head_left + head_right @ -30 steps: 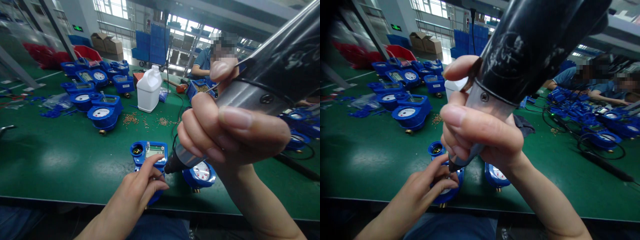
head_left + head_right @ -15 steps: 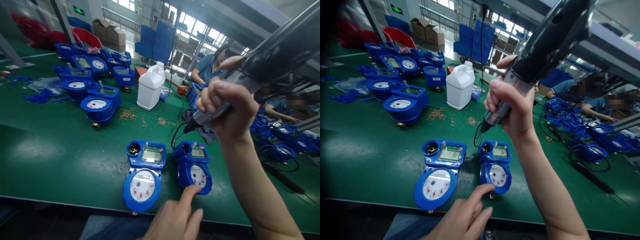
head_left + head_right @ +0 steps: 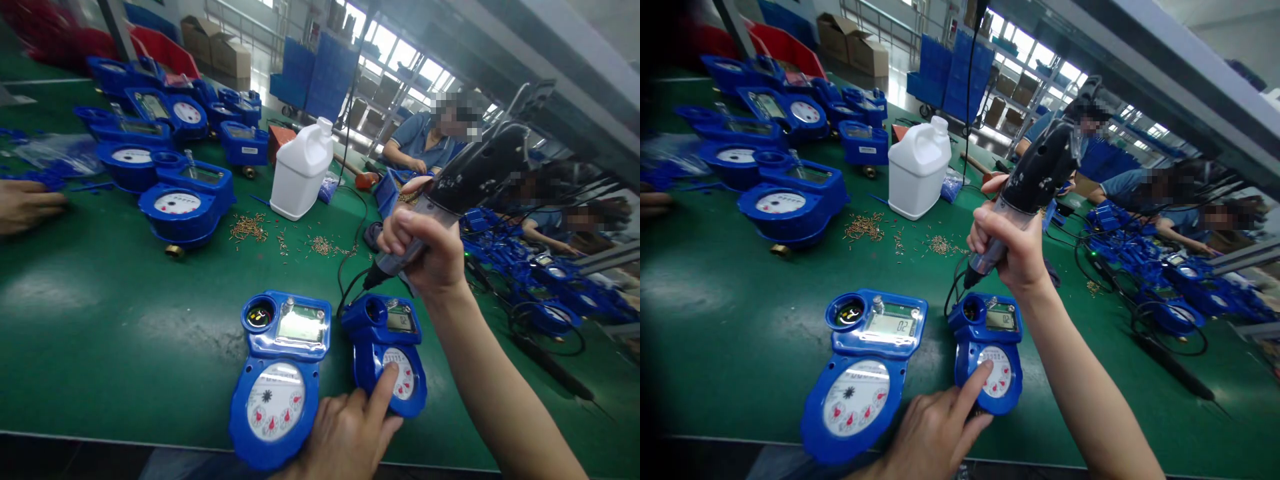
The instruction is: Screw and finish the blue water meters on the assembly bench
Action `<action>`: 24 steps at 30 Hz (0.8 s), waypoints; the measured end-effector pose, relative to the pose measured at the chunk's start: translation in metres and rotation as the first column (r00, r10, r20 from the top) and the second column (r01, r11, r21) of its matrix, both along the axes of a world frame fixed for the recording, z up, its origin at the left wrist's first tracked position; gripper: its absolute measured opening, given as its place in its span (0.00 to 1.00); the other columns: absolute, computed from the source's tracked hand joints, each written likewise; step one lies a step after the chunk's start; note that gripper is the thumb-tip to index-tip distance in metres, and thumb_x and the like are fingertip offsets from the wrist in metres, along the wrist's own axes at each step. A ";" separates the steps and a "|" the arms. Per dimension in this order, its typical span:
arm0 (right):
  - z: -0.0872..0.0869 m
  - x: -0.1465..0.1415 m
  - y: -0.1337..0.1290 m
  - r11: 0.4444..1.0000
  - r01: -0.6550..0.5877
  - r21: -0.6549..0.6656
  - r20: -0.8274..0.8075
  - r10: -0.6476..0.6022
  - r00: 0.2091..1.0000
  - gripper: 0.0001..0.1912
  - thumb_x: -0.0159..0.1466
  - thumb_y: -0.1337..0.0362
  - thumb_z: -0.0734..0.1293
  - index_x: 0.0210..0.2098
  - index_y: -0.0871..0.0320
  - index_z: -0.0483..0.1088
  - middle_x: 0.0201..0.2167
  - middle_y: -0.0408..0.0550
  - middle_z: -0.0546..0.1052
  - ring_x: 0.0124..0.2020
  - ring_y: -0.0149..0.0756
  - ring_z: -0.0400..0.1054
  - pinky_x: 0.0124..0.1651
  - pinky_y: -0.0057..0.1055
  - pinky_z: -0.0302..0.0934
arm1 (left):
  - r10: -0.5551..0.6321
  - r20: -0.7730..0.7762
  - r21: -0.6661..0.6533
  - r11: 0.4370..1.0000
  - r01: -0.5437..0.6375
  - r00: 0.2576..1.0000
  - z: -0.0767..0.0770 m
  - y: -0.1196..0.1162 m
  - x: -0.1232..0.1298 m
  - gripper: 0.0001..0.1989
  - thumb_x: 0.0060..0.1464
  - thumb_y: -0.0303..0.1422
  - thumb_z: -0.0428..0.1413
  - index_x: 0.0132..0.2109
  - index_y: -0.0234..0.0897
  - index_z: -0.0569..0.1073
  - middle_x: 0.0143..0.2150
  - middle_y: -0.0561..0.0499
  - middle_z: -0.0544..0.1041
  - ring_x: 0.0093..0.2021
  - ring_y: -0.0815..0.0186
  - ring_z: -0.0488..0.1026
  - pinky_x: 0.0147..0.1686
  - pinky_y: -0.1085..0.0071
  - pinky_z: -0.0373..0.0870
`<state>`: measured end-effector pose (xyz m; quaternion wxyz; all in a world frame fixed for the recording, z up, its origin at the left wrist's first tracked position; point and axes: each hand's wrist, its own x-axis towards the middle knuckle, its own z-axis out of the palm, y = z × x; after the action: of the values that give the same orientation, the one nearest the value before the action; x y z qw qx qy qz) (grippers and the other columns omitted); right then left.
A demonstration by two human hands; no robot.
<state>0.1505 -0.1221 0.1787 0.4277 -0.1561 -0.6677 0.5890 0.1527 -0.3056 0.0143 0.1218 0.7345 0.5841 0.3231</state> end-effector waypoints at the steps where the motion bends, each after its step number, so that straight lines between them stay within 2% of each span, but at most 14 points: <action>1: -0.003 0.000 0.001 1.000 0.001 -0.001 0.006 -0.001 1.000 0.13 0.54 0.69 0.67 0.37 0.52 0.62 0.15 0.33 0.60 0.13 0.27 0.52 0.18 0.26 0.52 | 0.005 -0.018 0.009 1.000 -0.005 1.000 -0.001 0.000 -0.001 0.39 0.50 0.33 0.61 0.65 0.39 0.52 0.26 0.52 0.75 0.22 0.60 0.75 0.18 0.69 0.69; 6: -0.013 0.000 -0.001 1.000 -0.022 -0.002 0.000 0.022 1.000 0.14 0.53 0.71 0.68 0.37 0.53 0.62 0.15 0.33 0.60 0.13 0.26 0.53 0.18 0.26 0.52 | 0.037 -0.117 0.105 0.994 -0.025 0.992 -0.005 0.001 -0.006 0.42 0.47 0.32 0.63 0.65 0.41 0.53 0.25 0.54 0.72 0.22 0.63 0.73 0.17 0.71 0.67; 10: -0.016 0.002 -0.009 0.999 -0.035 -0.023 -0.011 0.035 0.999 0.13 0.53 0.72 0.69 0.33 0.54 0.61 0.16 0.33 0.61 0.12 0.25 0.54 0.17 0.25 0.53 | 0.013 -0.197 0.190 0.982 0.025 0.980 -0.001 0.002 -0.010 0.36 0.49 0.25 0.58 0.64 0.43 0.57 0.24 0.55 0.70 0.20 0.65 0.70 0.15 0.71 0.66; 13: -0.017 0.003 -0.013 0.999 -0.033 -0.015 -0.007 0.033 0.999 0.12 0.53 0.71 0.69 0.31 0.55 0.61 0.16 0.34 0.61 0.12 0.25 0.55 0.17 0.25 0.52 | 0.010 -0.199 0.215 0.976 0.034 0.980 0.004 0.003 -0.010 0.31 0.51 0.26 0.55 0.62 0.46 0.60 0.23 0.55 0.69 0.19 0.65 0.70 0.15 0.70 0.68; 20: -0.024 0.005 -0.011 0.994 -0.111 -0.010 -0.031 0.111 0.993 0.12 0.54 0.73 0.68 0.31 0.54 0.61 0.18 0.34 0.62 0.12 0.25 0.55 0.16 0.25 0.51 | 0.064 -0.244 0.282 0.959 0.007 0.968 0.008 0.002 -0.005 0.28 0.52 0.25 0.53 0.60 0.45 0.63 0.21 0.55 0.67 0.18 0.66 0.68 0.14 0.71 0.67; 24: -0.024 0.007 -0.011 0.981 -0.193 0.004 -0.023 0.193 0.981 0.15 0.54 0.73 0.68 0.38 0.53 0.62 0.17 0.33 0.61 0.12 0.25 0.52 0.14 0.25 0.49 | 0.115 -0.252 0.254 0.966 -0.049 0.961 0.012 0.001 0.001 0.26 0.52 0.26 0.54 0.58 0.48 0.65 0.21 0.55 0.67 0.18 0.66 0.68 0.17 0.70 0.67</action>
<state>0.1571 -0.1334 0.1545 0.3765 -0.0830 -0.6752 0.6288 0.1533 -0.3048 0.0267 -0.0625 0.7554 0.5808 0.2968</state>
